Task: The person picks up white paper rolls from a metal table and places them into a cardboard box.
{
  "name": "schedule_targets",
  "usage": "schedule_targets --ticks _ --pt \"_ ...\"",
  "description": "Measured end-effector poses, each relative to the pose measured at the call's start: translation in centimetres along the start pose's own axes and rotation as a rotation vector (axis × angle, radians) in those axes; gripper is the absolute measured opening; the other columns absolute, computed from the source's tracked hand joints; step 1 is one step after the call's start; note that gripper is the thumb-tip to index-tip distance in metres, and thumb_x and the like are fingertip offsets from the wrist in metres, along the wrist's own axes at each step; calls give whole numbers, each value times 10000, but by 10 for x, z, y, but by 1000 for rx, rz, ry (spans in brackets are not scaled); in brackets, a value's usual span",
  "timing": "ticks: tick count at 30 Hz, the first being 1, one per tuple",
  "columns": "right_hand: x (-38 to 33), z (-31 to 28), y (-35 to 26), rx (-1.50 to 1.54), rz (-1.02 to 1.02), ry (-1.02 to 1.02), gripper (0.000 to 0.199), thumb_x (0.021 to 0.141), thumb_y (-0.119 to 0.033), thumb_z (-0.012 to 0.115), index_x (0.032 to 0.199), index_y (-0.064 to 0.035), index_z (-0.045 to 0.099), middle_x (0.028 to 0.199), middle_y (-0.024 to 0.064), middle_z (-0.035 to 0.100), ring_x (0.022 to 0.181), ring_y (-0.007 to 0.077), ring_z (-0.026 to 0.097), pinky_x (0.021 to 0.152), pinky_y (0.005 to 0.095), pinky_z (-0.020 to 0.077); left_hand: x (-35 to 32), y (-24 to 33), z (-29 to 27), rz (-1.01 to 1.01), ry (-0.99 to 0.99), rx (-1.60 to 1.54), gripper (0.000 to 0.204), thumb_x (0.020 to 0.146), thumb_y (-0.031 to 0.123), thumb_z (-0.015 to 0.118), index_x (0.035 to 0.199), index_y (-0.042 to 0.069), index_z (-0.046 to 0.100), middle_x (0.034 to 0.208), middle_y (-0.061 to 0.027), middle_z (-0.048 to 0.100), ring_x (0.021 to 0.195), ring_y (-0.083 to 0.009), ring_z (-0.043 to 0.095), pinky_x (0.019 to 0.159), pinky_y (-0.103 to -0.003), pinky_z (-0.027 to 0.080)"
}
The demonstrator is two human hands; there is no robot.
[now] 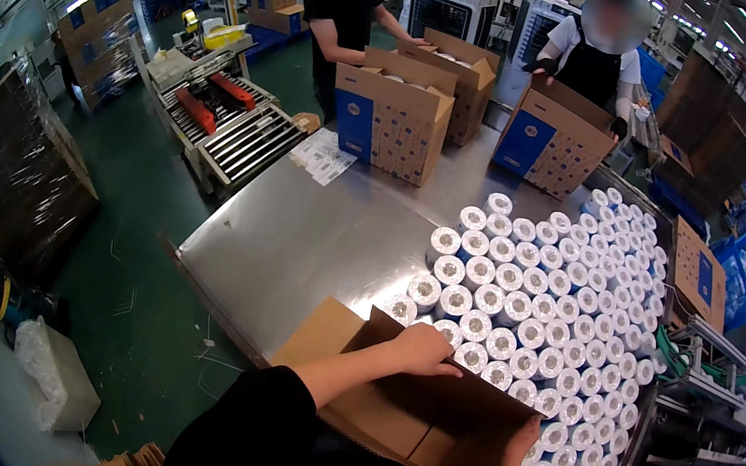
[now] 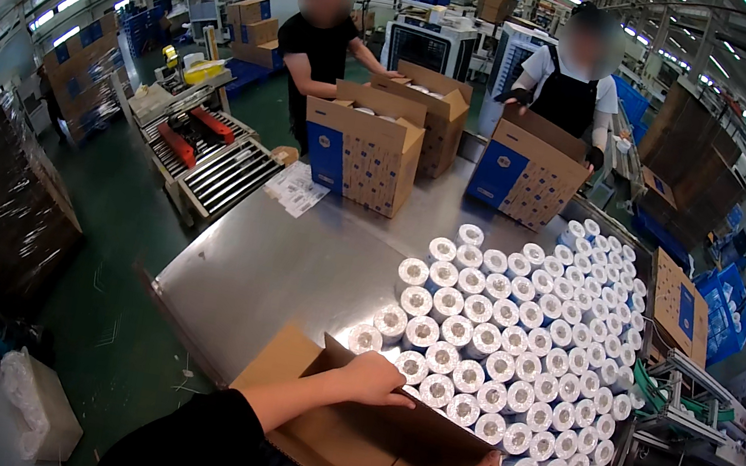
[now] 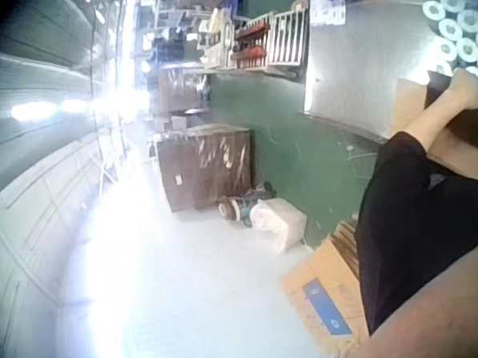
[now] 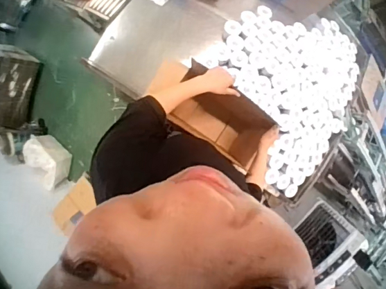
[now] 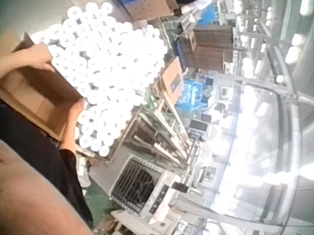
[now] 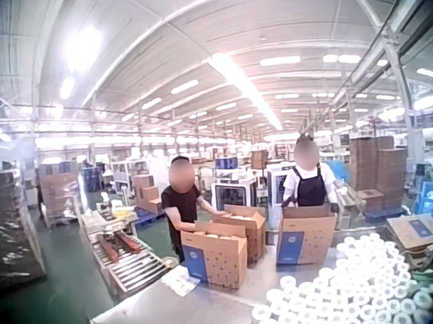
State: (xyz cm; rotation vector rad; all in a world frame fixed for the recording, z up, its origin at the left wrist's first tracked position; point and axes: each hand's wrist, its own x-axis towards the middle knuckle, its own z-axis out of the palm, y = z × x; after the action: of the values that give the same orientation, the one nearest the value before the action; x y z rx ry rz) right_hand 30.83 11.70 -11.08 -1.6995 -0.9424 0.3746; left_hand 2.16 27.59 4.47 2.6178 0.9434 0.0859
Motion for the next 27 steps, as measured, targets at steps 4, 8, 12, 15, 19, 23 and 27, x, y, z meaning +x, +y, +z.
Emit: schedule_targets --ticks 4,8,12,15,19,23,27 --pt "-11 -6 -16 -43 61 -30 546 954 -467 312 724 14 431 668 62 423 663 167 376 603 335 332 -5 1 -4 -26 -26 7 606 795 637 458 690 68 635 640 -130 611 621 -318 608 554 -414 472" --pt "-11 -3 -26 4 65 -45 510 959 -432 326 720 10 419 664 54 410 665 158 368 597 319 323 -5 1 -7 -29 -37 4 607 794 639 457 687 68 633 643 -129 613 626 -322 609 558 -416 474" --pt "-11 -8 -20 33 23 -62 464 962 -389 336 736 8 416 671 44 395 670 147 356 597 311 317 0 -2 0 0 9 15 605 796 636 457 680 68 628 641 -128 612 623 -325 607 556 -420 471" --pt "-13 -9 -7 -31 124 -93 439 963 -374 337 748 2 412 676 36 382 670 140 346 600 304 315 -3 -1 -4 -13 -26 4 594 796 628 464 672 70 626 634 -128 608 613 -324 603 549 -423 466" --pt "-13 -5 -36 18 69 -43 432 962 -374 340 718 -19 380 663 23 354 662 131 326 589 304 305 -6 1 -2 -25 -5 10 587 791 625 475 656 73 624 617 -125 603 601 -323 600 546 -418 466" --pt "-13 -8 -28 -6 103 -95 438 961 -379 334 717 -18 379 660 23 360 662 132 333 595 305 309 -6 1 -3 -21 0 17 580 785 621 489 642 75 621 609 -126 600 594 -322 599 544 -416 467" --pt "-13 -7 -27 -8 93 -95 440 963 -376 329 719 -13 384 661 29 360 664 133 334 598 305 312 -7 2 -4 -17 24 12 577 782 618 498 628 75 617 599 -129 596 587 -319 600 536 -417 465"
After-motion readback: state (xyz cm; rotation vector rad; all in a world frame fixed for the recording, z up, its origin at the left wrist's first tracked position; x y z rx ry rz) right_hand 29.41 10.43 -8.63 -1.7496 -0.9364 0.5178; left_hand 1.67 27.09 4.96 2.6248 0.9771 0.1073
